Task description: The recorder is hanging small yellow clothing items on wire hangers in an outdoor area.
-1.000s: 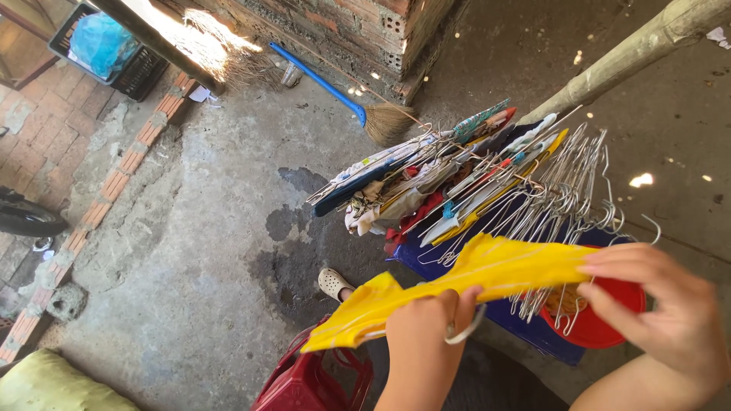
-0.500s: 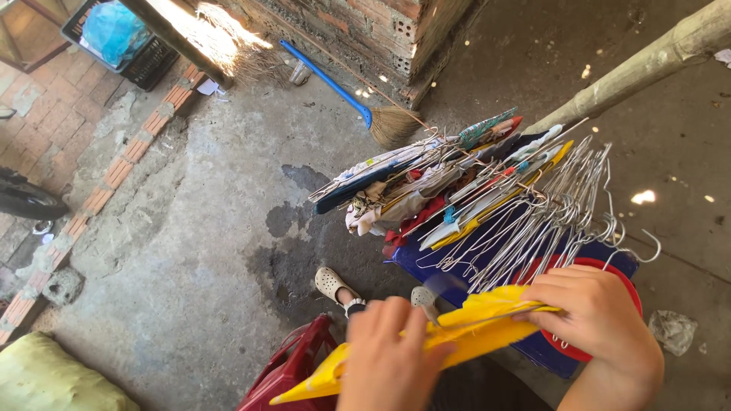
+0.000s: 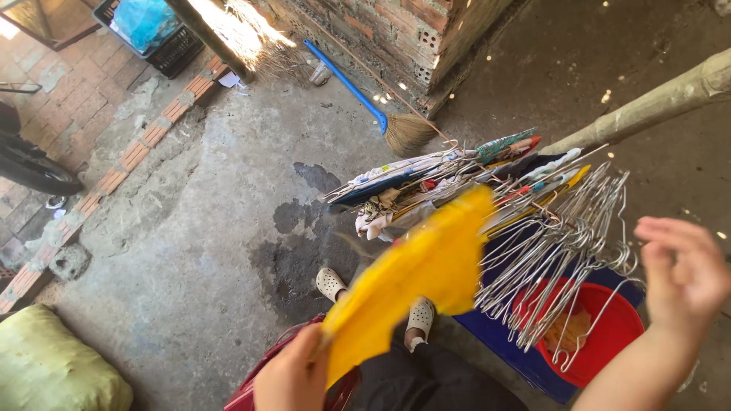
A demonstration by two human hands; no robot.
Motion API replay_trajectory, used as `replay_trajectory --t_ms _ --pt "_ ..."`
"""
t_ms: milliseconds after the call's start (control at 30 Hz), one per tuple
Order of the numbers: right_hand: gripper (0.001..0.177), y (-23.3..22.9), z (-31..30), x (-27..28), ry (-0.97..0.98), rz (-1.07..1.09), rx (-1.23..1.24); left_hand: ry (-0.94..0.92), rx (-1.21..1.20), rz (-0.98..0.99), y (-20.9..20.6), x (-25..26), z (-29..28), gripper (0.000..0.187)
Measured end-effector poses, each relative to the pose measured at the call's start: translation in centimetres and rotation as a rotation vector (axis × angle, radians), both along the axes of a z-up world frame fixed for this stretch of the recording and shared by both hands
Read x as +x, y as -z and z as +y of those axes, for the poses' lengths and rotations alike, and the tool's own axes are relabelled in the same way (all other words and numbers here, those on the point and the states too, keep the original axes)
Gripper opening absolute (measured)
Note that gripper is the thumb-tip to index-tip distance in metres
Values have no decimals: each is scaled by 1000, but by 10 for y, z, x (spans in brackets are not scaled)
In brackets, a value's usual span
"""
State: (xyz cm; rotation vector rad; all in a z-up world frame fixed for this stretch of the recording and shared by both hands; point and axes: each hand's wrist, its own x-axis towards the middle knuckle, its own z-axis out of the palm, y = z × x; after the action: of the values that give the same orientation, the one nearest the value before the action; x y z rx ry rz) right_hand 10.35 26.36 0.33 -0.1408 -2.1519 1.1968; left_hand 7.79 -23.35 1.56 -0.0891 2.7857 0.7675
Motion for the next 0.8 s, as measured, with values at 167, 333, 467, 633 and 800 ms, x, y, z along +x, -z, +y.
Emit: replay_trajectory --t_ms 167,333,467,633,800 --pt "40 94 84 -21 -23 -411 119 -152 -99 259 -47 -24 -7 31" --pt "88 145 106 -23 -38 -1234 247 -66 -459 427 -61 -73 37 37" --pt "95 138 98 -27 34 -1275 269 -12 -685 535 -40 -121 100 28" --pt "89 135 98 -24 169 -1188 259 35 -706 632 -9 -180 152 23" --pt "82 131 100 -25 143 -985 287 -35 -864 824 -41 -225 115 24"
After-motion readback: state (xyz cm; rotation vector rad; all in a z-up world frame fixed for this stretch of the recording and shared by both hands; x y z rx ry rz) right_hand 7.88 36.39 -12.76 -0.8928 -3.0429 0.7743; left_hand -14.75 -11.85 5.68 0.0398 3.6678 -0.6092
